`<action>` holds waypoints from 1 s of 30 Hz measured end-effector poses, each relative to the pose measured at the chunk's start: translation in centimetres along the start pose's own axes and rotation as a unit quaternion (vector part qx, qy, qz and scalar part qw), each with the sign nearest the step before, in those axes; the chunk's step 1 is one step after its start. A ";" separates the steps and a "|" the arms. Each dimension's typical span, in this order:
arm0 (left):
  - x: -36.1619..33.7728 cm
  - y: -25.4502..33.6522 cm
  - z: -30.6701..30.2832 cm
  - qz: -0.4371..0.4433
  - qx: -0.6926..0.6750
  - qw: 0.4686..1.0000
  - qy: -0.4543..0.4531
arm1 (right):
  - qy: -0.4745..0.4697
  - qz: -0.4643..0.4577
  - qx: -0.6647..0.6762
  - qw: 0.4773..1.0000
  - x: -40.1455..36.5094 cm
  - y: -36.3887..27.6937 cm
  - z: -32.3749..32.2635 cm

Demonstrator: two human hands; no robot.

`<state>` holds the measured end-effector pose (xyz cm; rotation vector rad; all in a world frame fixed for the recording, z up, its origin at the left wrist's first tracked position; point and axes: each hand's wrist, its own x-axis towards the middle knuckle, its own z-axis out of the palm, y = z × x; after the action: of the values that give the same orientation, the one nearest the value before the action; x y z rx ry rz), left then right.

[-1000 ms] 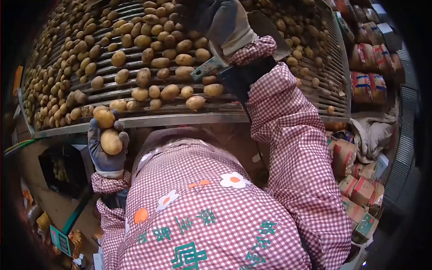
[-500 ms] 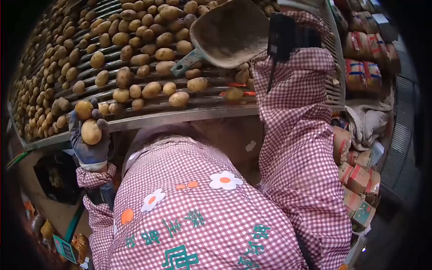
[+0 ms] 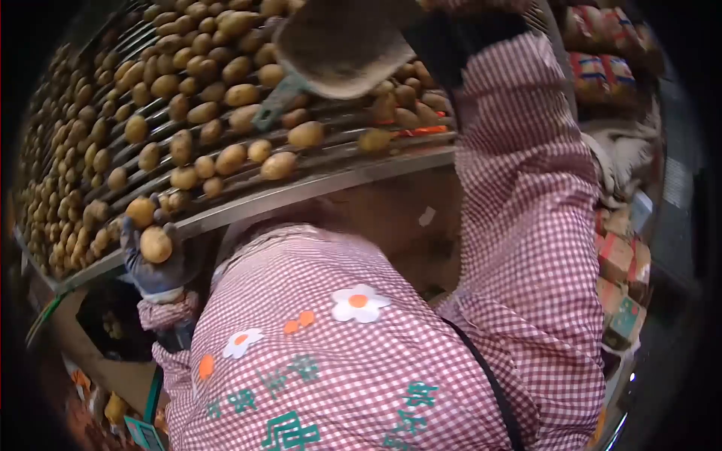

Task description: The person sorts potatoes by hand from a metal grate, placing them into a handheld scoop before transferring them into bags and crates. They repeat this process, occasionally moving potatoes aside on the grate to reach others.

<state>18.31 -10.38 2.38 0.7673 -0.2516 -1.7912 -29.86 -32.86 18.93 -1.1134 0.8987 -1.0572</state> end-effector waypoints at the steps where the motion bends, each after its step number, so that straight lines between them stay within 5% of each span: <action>1: 0.2 -0.7 0.6 0.076 0.162 0.979 0.094 | -0.017 0.010 -0.010 1.000 1.2 0.9 1.9; 2: -0.3 -0.4 1.2 0.079 0.113 0.988 0.069 | -0.171 0.074 0.186 0.965 0.8 2.7 1.7; 3: 0.3 0.3 1.6 0.024 -0.044 0.996 0.069 | -0.326 0.139 0.365 0.861 -0.3 5.1 0.7; 4: 0.9 -0.1 2.4 0.091 0.057 0.983 0.150 | -0.367 0.138 0.381 0.837 -1.4 7.0 1.7; 6: 2.0 1.2 2.6 0.155 0.072 0.971 0.167 | -0.170 0.131 0.139 0.967 -5.1 9.7 3.9; 7: 1.5 3.2 6.2 0.054 -0.135 0.989 0.035 | -0.190 0.121 -0.018 0.974 -6.7 11.1 3.9; 8: 1.6 3.9 6.8 0.067 -0.169 0.983 0.003 | -0.201 0.096 -0.177 0.959 -8.1 11.9 4.3; 10: 1.0 4.9 7.3 0.124 -0.173 0.976 -0.050 | -0.204 0.053 -0.286 0.935 -11.5 11.9 6.7; 16: -0.4 11.3 5.7 0.199 -0.201 0.958 -0.043 | -0.247 -0.160 -0.466 0.835 -13.7 15.3 7.4; 18: 0.5 9.0 7.2 0.297 -0.184 0.933 0.092 | -0.261 -0.165 -0.472 0.826 -14.0 17.2 3.9; 24: 0.1 9.0 7.3 0.379 -0.132 0.909 0.115 | -0.220 -0.223 -0.532 0.787 -16.1 20.1 2.0; 28: -0.6 6.6 5.6 0.348 -0.119 0.922 0.117 | -0.225 -0.218 -0.554 0.772 -16.8 21.3 1.9; 29: -1.1 6.4 5.1 0.271 -0.155 0.949 -0.052 | -0.224 -0.222 -0.546 0.776 -16.8 21.4 2.0; 30: -1.3 5.3 4.8 0.236 -0.173 0.956 -0.032 | -0.219 -0.230 -0.542 0.778 -16.4 21.3 1.8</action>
<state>19.63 -12.06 9.32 0.3587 -0.1403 -1.3548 -28.26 -14.50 -0.66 -2.5393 0.8509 -0.5138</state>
